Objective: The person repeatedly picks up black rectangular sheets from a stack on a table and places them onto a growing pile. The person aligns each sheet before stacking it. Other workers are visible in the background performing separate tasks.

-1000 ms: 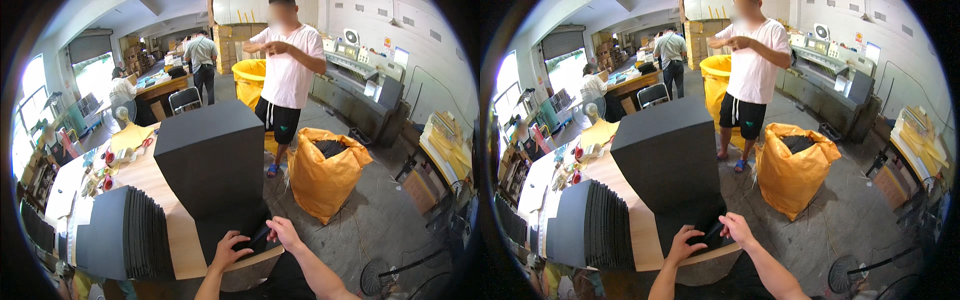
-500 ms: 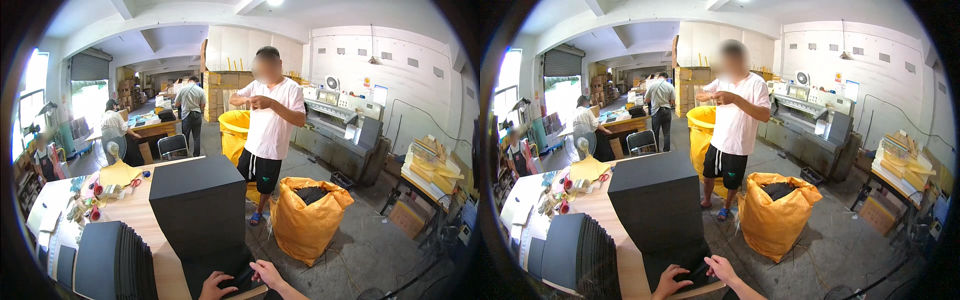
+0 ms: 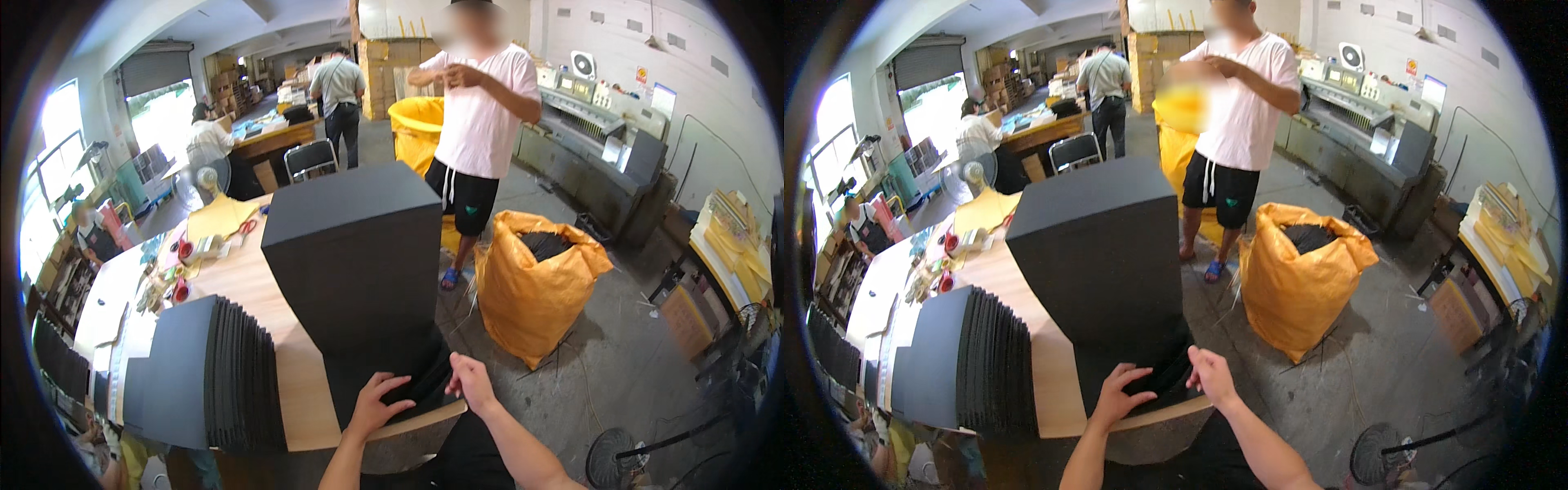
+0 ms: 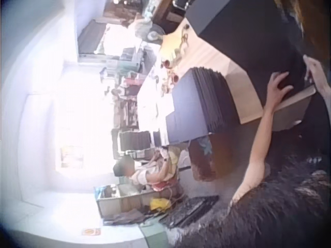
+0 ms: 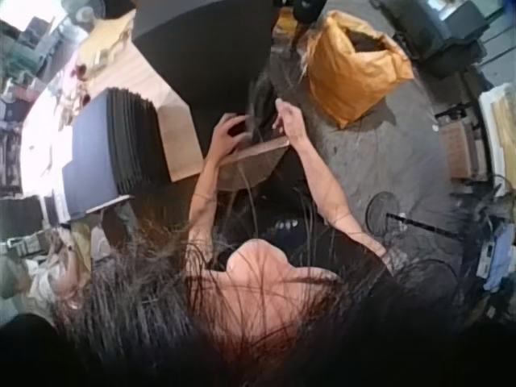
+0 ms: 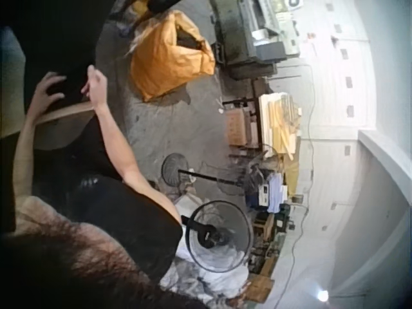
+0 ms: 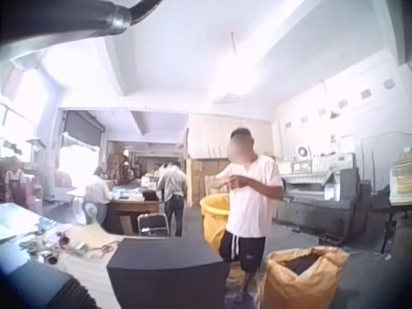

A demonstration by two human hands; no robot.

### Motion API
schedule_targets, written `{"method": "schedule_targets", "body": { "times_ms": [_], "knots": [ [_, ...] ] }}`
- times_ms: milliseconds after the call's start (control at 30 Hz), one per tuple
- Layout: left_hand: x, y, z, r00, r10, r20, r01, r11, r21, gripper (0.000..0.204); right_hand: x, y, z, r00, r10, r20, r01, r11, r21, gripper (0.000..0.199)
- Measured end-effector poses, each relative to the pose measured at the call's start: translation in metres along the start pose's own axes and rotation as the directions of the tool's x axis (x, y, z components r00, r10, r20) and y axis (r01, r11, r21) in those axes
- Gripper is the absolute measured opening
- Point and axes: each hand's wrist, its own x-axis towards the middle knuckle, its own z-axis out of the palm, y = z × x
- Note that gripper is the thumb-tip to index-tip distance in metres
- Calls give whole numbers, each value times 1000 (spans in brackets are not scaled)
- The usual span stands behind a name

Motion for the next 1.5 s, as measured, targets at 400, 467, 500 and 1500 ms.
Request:
{"method": "schedule_targets", "body": {
  "times_ms": [400, 467, 500, 1500],
  "knots": [
    [1, -5, 3, 1000, 0, -4, 0, 999, 35, 25, 0, -19, 18, 998, -13, -55, 10, 999, -49, 47],
    [1, -3, 4, 999, 49, -2, -48, 996, 71, 28, 2, -13, 14, 967, -252, -39, 205, 859, -469, 43],
    [2, -2, 4, 997, 73, -1, -73, 993, 88, 30, 2, -10, 12, 934, -357, 8, 277, 710, -647, 42],
    [3, 2, 6, 996, 61, 59, -69, 988, 136, 59, 3, -5, 4, 998, 20, 58, -29, 987, 159, 39]
  ]
}}
